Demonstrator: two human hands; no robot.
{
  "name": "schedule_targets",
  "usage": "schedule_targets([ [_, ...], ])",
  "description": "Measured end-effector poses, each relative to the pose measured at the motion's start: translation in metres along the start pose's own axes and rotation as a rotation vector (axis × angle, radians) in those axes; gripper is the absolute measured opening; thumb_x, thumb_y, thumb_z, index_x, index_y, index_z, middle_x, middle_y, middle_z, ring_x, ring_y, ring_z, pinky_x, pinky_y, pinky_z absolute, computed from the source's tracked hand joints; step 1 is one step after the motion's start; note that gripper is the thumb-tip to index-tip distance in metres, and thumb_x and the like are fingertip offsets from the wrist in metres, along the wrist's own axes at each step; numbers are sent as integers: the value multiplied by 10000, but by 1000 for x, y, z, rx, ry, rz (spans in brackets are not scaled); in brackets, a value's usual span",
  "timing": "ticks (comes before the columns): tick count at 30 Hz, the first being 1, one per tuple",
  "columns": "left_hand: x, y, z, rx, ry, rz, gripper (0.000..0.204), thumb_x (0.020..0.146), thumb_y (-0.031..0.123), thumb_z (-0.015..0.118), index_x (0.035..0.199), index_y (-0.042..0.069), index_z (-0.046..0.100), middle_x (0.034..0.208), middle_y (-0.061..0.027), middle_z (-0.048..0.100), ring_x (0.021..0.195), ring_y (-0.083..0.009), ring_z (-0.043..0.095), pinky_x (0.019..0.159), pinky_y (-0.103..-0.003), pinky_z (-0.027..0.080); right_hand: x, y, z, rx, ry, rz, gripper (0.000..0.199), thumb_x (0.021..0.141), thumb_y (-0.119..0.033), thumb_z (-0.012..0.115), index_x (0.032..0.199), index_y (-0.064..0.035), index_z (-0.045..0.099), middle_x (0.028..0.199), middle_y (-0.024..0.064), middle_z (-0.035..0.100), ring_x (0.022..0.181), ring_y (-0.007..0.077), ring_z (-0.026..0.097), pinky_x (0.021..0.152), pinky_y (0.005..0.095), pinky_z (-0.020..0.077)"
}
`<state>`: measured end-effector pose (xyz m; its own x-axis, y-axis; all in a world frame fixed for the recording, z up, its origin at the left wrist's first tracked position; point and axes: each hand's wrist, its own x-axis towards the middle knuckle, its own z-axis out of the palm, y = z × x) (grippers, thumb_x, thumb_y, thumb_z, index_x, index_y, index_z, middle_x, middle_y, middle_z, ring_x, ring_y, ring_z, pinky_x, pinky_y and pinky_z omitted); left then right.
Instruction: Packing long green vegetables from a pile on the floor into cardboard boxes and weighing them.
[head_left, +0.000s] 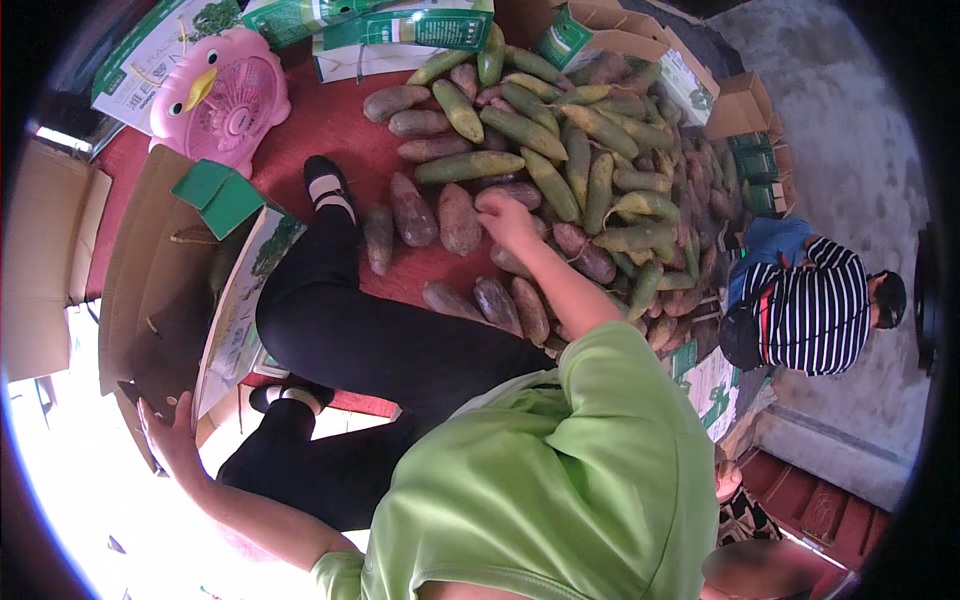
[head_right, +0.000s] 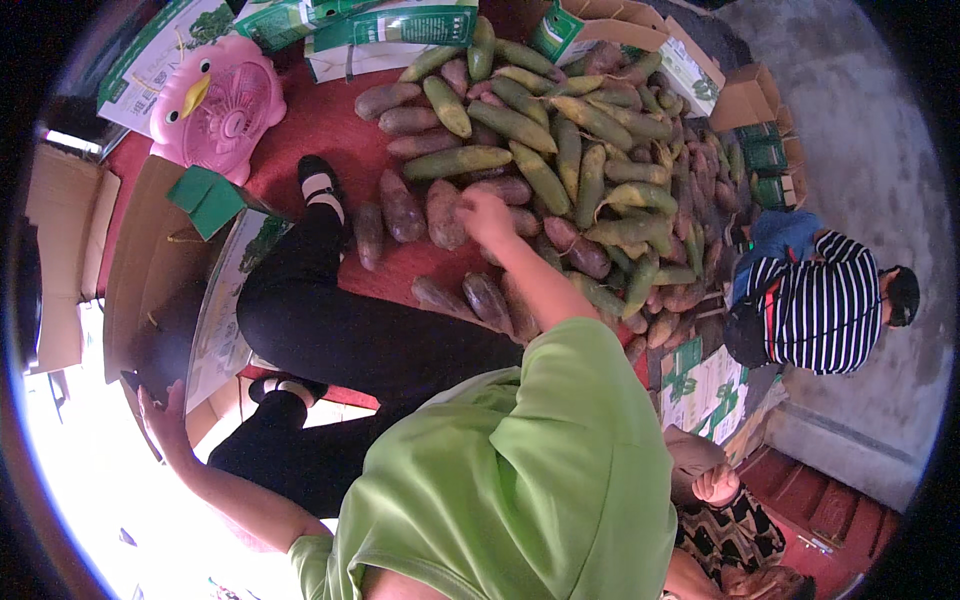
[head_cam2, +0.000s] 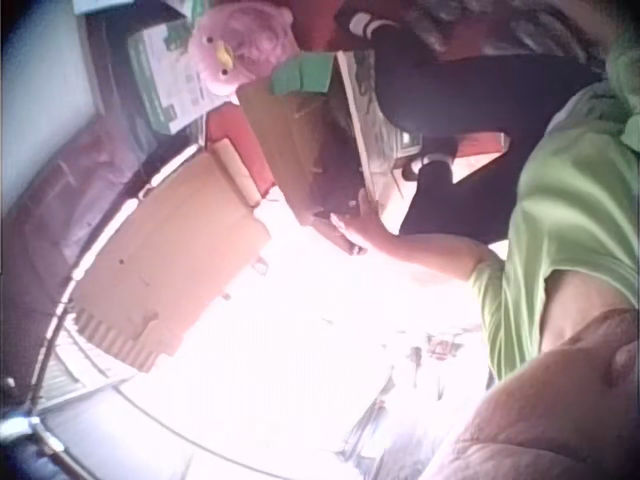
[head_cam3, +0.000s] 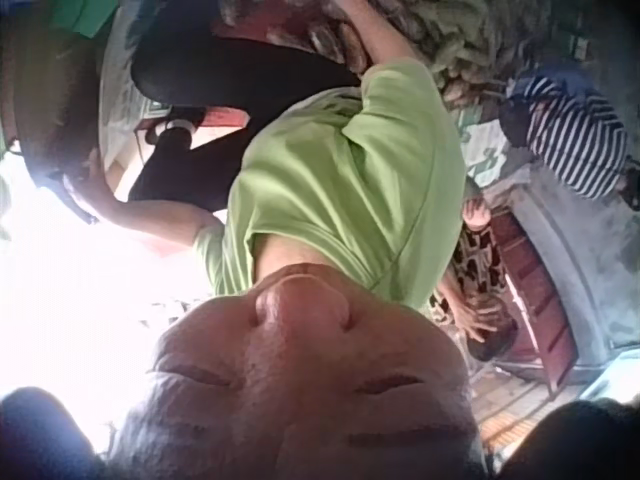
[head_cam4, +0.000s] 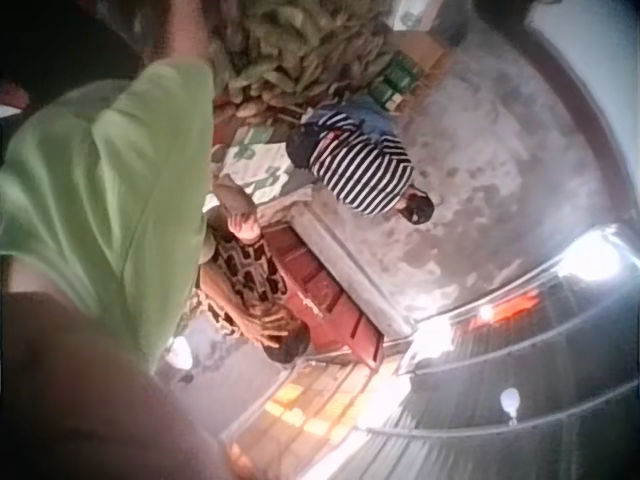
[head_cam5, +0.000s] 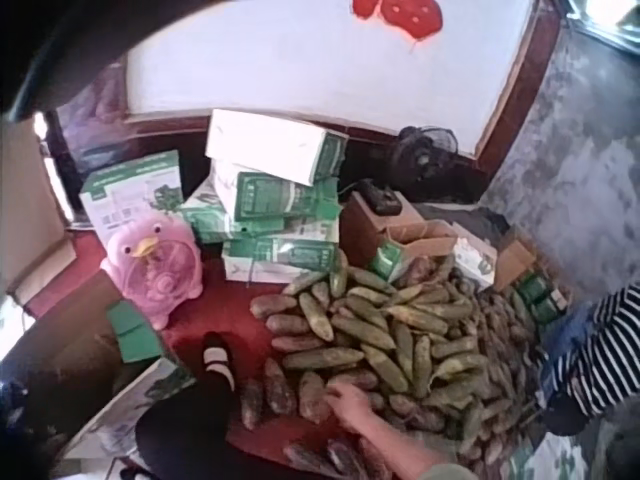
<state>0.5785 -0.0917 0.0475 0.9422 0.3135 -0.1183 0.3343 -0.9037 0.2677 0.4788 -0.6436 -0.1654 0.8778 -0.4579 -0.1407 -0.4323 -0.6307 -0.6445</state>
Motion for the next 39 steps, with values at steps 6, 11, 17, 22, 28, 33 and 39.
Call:
schedule_targets([
  [6,-1,-11,1,-256,-65,-81,751,765,229,718,1350,-48,337,1228,-193,503,1082,-266,511,923,-344,391,-37,124,-42,18,335,474,279,703,-153,661,951,-26,657,860,159,668,858,277,644,791,356,487],
  [11,-7,14,-3,-384,-91,-92,726,794,188,685,1370,-40,307,913,-90,544,821,-156,523,710,-263,437,-23,210,-90,280,801,684,422,789,-109,633,1194,-47,532,897,92,631,729,191,606,626,361,477],
  [17,-5,-1,-2,-407,-100,-140,749,793,181,682,1387,-28,275,982,-103,530,874,-163,522,747,-258,440,-1,176,-102,844,637,914,415,818,-116,627,1197,-71,465,906,54,567,755,176,554,639,374,470],
  [22,3,-9,10,-480,-92,-158,765,783,171,688,1389,-26,265,1132,-162,518,1022,-220,514,867,-300,414,4,187,-103,972,747,858,223,822,-107,613,1012,-57,509,928,65,555,750,190,543,634,357,481],
  [28,4,-29,5,-479,-130,-126,787,754,148,710,1381,-35,271,1258,-204,459,1144,-261,467,943,-332,387,-4,196,-102,1004,909,734,274,772,13,603,1035,-8,532,929,107,581,717,207,566,566,323,487],
  [33,2,-21,9,-175,-63,74,831,685,202,764,1342,-59,327,1365,-237,373,1273,-311,364,1047,-368,299,-13,239,-142,1400,939,395,331,807,-198,498,1067,7,494,830,189,564,659,333,559,519,443,468],
  [39,-19,-10,8,24,176,119,869,650,210,794,1343,-39,332,1401,-263,310,1298,-342,329,1048,-399,304,14,144,-150,572,947,449,190,785,1,556,935,-43,448,742,109,544,559,202,527,451,308,441],
])
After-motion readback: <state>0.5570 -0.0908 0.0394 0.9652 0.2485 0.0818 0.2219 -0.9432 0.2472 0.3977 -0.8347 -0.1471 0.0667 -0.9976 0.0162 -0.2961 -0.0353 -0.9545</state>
